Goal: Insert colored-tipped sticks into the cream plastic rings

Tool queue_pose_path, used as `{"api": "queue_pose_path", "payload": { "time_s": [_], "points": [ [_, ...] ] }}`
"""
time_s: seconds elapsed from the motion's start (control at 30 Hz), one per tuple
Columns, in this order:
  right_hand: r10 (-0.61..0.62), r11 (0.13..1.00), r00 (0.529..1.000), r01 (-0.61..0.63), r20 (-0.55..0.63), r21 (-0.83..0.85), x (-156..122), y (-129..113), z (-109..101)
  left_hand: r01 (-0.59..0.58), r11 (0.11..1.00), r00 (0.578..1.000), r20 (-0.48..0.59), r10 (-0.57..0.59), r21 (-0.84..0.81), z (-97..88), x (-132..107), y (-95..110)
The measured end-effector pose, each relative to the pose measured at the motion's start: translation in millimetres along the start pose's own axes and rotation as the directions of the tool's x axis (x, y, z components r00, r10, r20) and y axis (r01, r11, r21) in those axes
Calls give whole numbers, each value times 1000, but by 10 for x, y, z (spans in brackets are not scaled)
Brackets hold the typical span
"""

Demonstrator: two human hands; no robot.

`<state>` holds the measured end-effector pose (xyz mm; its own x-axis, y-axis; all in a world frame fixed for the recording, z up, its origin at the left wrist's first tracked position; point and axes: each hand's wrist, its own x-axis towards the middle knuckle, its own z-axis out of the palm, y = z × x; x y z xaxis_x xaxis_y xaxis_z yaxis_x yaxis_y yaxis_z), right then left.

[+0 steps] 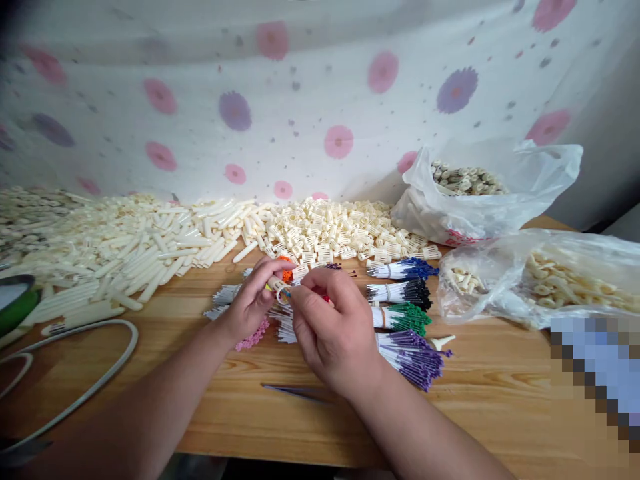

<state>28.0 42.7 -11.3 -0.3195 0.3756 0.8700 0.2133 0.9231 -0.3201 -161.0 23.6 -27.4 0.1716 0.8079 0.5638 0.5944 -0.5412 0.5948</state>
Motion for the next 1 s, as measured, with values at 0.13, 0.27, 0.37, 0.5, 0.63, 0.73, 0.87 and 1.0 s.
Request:
{"api": "queue_pose_path", "payload": {
  "time_s": [0.13,0.27,0.37,0.5,0.63,0.73,0.87,1.0],
  "points": [
    [35,999,997,-36,-65,-22,4,20,37,-16,999,999,-32,17,35,12,1,-13],
    [68,996,993,-73,-92,-49,26,9,41,-36,997,994,-98,43,73,41,6,-32],
    [83,995,993,-87,-79,-46,38,2,33,-57,992,988,-137,72,110,47,5,-28],
    [144,990,989,-144,-38,1,43,2,41,-67,983,977,-187,100,170,44,3,-13],
    [247,965,967,-240,-60,109,49,10,86,-49,967,962,-248,112,248,46,1,-10],
    [331,930,941,-313,-67,195,37,19,134,-39,954,953,-277,125,297,52,-1,-20],
    [405,855,914,-382,7,349,-30,34,188,-29,948,945,-301,130,317,62,-2,-36],
    [429,823,903,-378,-29,424,5,160,102,1,981,964,-262,51,193,76,8,-67]
  ]
}}
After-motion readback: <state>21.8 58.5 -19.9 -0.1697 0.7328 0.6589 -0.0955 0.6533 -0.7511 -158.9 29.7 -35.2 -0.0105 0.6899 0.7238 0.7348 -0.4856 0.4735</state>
